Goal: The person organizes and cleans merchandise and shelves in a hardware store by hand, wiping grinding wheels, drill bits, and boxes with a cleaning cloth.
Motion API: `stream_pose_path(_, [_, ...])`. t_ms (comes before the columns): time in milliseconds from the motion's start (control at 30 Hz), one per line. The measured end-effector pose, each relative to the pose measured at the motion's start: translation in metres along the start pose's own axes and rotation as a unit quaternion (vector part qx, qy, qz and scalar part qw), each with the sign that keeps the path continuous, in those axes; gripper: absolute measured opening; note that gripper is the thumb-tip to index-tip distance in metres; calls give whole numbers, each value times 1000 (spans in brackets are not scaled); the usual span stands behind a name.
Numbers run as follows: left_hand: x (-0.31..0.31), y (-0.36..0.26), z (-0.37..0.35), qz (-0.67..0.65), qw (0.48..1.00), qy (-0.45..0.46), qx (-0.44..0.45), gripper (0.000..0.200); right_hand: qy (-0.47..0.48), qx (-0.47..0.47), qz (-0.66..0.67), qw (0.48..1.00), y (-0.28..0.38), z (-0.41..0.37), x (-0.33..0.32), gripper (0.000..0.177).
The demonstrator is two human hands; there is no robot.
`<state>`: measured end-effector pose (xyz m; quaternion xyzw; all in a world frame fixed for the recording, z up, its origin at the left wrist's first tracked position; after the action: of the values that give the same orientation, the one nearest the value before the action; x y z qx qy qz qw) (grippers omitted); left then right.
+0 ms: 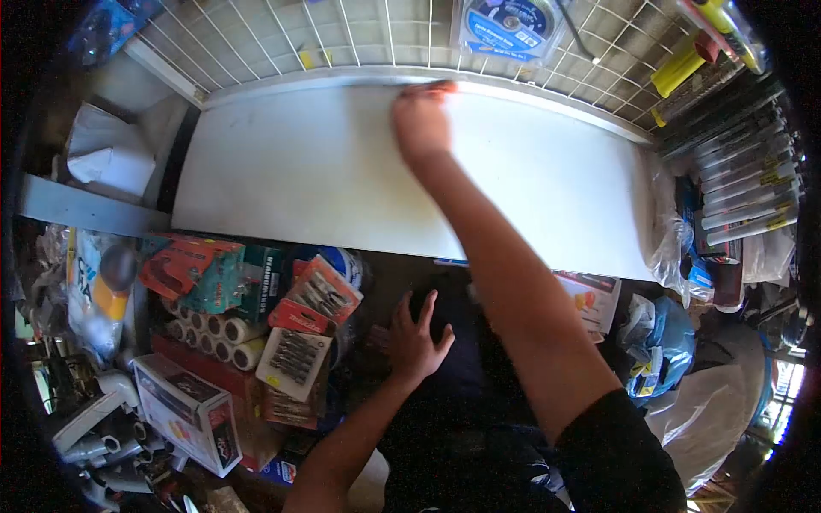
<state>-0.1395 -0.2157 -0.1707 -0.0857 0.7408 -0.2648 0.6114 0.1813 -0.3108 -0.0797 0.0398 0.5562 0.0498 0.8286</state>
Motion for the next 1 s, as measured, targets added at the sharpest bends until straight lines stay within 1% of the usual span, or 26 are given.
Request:
stream_pose_path(33, [0,1,1,-8,1000,2,0,71,37,-39,128,990,27,14,12,20])
stream_pose_path(67, [6,4,-1,-26,999,-15,13,70,83,-67,255,961,56,24,0,19])
stream_pose_path(100, [14,11,-4,-42,998,-33,26,70,179,-184,429,866,72,22,-15,18])
stream_pose_path(133, [15,16,-6,-58,996,-50,39,70,272,-87,416,863,84,20,-17,21])
stream_pose_path(200, [-1,10,-8,-18,998,-38,37,70,44,-202,474,856,89,-1,-28,24])
stream_pose_path(233, [-6,8,-8,-16,998,-43,35,70,77,-91,659,742,75,-10,-40,26])
stream_pose_path(267, [-5,8,-11,-19,998,-49,27,71,118,29,802,585,54,-26,-55,28])
stream_pose_path(300, [5,14,-11,-52,996,-72,25,70,64,8,697,714,10,-45,-80,34])
stream_pose_path(333, [5,14,-15,-38,997,-68,9,70,8,5,544,839,-33,-65,-106,41])
stream_pose_path(367, [2,13,-14,-25,998,-63,-2,69,-46,25,391,919,-77,-85,-132,48])
stream_pose_path(400, [0,12,-15,-10,998,-60,-6,69,-96,41,378,920,-111,-102,-165,39])
stream_pose_path(433, [11,19,-14,-56,995,-85,8,69,-111,92,229,963,-164,-117,-174,35])
stream_pose_path(467, [11,18,-16,-48,995,-85,7,69,-127,144,195,962,-193,-128,-195,32])
stream_pose_path(533, [8,17,-16,-26,996,-84,9,70,-151,92,20,984,-304,-156,-180,29])
stream_pose_path(567, [9,18,-17,-35,996,-82,6,70,-147,80,-5,986,-335,-165,-163,29])
stream_pose_path(600, [10,18,-17,-41,996,-77,3,70,-143,69,-29,987,-361,-175,-144,29])
stream_pose_path(700, [11,18,-17,-37,996,-83,6,70,-130,41,-124,983,-391,-166,-102,30])
stream_pose_path(733, [12,19,-17,-32,996,-86,6,70,-123,32,-158,979,-393,-152,-91,31])
stream_pose_path(767, [13,19,-16,-34,996,-88,5,70,-77,41,-28,996,-364,-132,-96,31])
stream_pose_path(800, [15,18,-15,-37,995,-88,4,70,-29,53,102,993,-312,-108,-97,32])
stream_pose_path(833, [16,17,-14,-39,995,-89,4,70,-45,23,155,987,-275,-86,-79,29])
stream_pose_path(867, [15,16,-12,-47,996,-78,5,70,-21,22,144,989,-234,-65,-64,25])
stream_pose_path(900, [11,15,-11,-53,996,-67,6,70,-10,51,223,974,-183,-51,-56,24])
stream_pose_path(933, [7,16,-9,-58,997,-58,5,70,-40,-73,279,956,-146,-33,-33,25])
stream_pose_path(967, [2,15,-7,-41,997,-58,6,70,-37,-101,251,962,-95,-20,-27,24])
stream_pose_path(1000, [0,13,-7,-23,998,-56,5,70,-52,-121,292,947,-53,-7,-16,23])
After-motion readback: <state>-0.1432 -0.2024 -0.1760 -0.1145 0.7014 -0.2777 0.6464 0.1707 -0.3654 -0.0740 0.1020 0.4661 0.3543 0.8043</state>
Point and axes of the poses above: each hand's wrist, its own z-axis towards the middle knuckle, its own x-axis out of the palm, y = z × x, the point moved 5 cm from there along z, towards the middle knuckle, and after that the axes turned 1 degree about y, right-handed, at the moved point
